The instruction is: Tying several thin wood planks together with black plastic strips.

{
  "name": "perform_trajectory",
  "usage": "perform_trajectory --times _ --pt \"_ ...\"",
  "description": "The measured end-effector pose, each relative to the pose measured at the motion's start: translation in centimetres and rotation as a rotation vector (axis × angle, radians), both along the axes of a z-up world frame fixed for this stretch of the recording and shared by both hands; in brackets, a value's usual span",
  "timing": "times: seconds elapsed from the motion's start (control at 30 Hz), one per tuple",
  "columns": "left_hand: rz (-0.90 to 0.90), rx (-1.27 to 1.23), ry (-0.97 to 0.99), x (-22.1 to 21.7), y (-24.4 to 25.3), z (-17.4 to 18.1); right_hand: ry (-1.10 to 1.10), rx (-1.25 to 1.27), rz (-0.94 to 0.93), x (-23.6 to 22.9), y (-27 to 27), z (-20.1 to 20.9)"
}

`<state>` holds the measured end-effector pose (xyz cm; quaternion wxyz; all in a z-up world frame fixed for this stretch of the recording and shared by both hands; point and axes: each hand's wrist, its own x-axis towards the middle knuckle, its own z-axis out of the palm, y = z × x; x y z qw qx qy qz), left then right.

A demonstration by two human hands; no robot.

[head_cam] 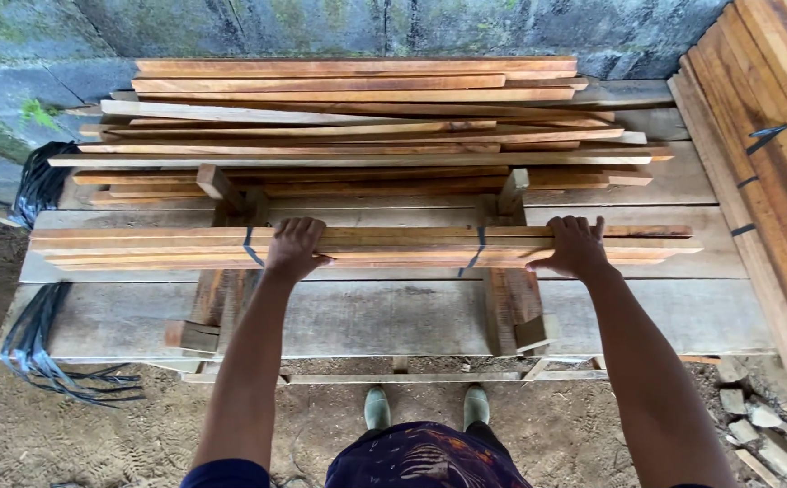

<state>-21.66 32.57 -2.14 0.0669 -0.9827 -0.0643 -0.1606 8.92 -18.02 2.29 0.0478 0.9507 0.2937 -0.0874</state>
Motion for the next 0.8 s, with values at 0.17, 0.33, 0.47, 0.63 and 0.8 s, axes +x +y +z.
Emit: perform_trajectory --times 0.17,0.33,0.47,0.63,0.8 --pt "-0.014 -0.016 0.046 -0.1 0.2 -0.7 -0.045 0.016 0.128 -5.8 8.0 1.2" --pt "-0.027 0.002 0.057 0.1 0.6 -1.4 -0.044 0.01 0.186 -8.1 14.5 -0.2" --pt "-0.03 -0.033 0.101 0.3 0.6 -1.4 -0.095 0.068 0.27 -9.3 18.0 -2.6" --pt "-0.055 -0.034 0.092 -0.2 -0.3 0.8 -0.331 0.263 0.328 -11.3 18.9 -1.8" --pt "-0.062 -0.106 -0.192 0.1 -1.1 1.8 -0.515 0.529 0.363 -11.8 18.8 -1.1"
